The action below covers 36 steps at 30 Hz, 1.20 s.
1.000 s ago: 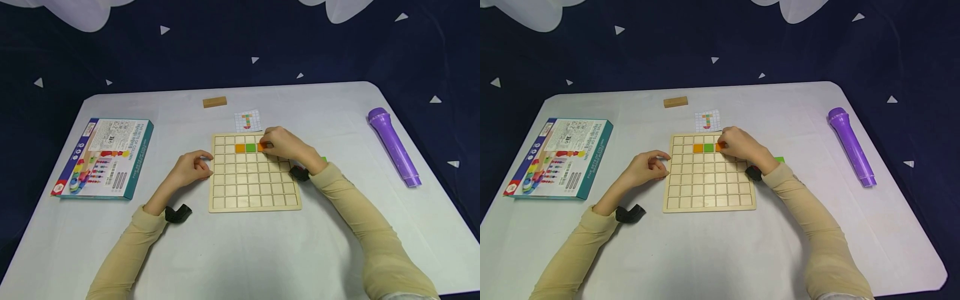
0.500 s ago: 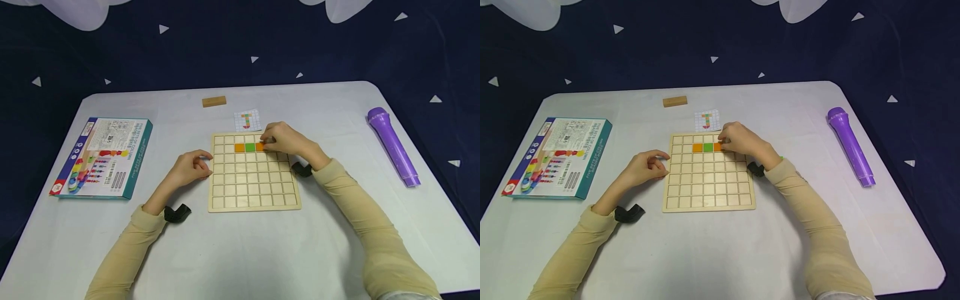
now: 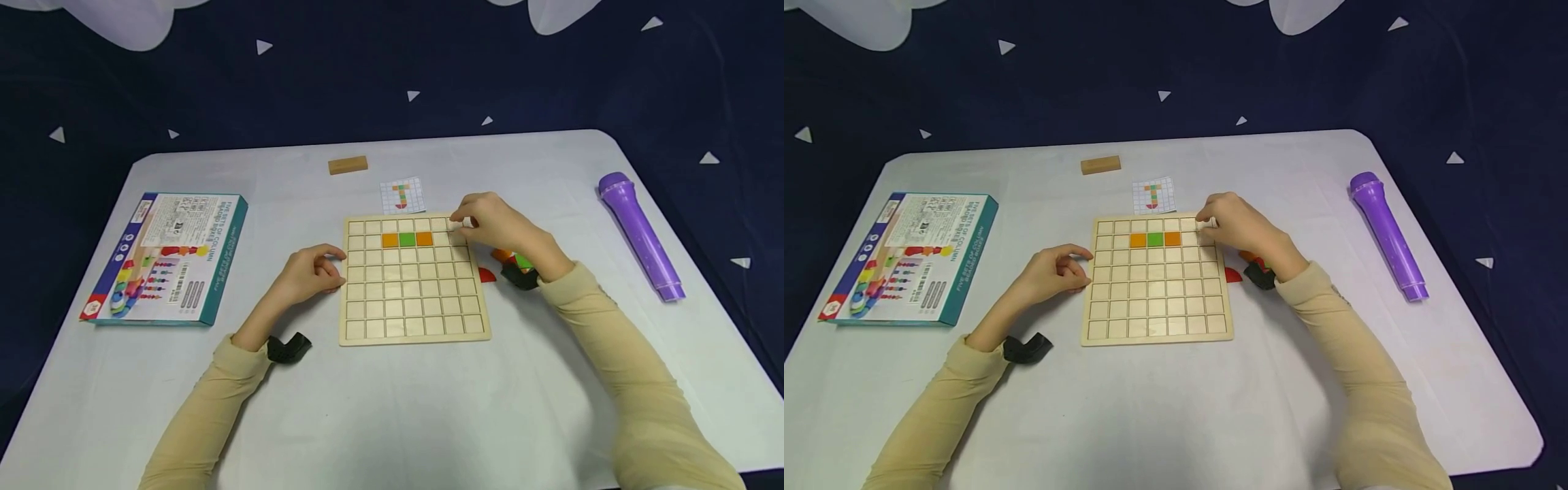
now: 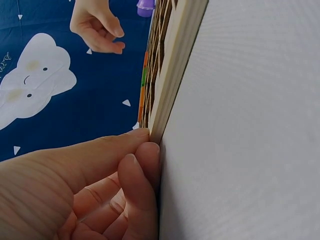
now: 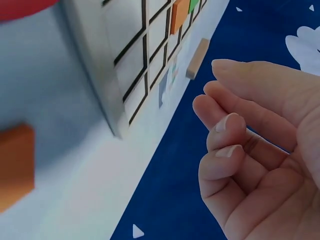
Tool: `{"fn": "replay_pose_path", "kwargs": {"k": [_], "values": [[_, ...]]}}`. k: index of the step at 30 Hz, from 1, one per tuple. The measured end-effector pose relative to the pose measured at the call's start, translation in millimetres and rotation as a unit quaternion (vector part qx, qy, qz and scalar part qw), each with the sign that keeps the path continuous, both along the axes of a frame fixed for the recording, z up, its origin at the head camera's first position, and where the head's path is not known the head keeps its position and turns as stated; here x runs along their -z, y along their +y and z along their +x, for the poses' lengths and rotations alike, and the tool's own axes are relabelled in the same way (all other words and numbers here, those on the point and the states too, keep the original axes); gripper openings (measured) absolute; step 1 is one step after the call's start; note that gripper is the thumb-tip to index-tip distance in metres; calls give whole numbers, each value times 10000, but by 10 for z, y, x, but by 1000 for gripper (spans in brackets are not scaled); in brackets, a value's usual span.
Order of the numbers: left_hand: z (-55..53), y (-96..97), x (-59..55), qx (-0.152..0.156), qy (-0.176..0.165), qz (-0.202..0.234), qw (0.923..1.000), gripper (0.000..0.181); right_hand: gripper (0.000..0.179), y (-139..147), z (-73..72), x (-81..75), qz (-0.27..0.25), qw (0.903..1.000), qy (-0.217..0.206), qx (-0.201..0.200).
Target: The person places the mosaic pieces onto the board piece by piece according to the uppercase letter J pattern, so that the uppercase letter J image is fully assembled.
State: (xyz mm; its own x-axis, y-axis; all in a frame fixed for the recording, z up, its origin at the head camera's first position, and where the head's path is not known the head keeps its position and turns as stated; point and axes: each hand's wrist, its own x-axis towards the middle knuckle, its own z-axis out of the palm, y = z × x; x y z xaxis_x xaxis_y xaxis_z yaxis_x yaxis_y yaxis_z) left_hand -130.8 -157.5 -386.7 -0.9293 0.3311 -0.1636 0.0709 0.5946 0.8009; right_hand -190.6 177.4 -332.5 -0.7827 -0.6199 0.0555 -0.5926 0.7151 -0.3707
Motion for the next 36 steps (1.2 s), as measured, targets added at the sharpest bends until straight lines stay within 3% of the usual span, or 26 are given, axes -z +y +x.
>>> {"fn": "replay_pose_path", "kwargs": {"k": [13,36], "values": [[-8,1,-4,0,37,-54,10000,40,19,301,81,-15,129,9985,348,399],[-9,-4,6,-14,10,-64,10000,41,16,606,241,104,-7,9961,320,825]]}}
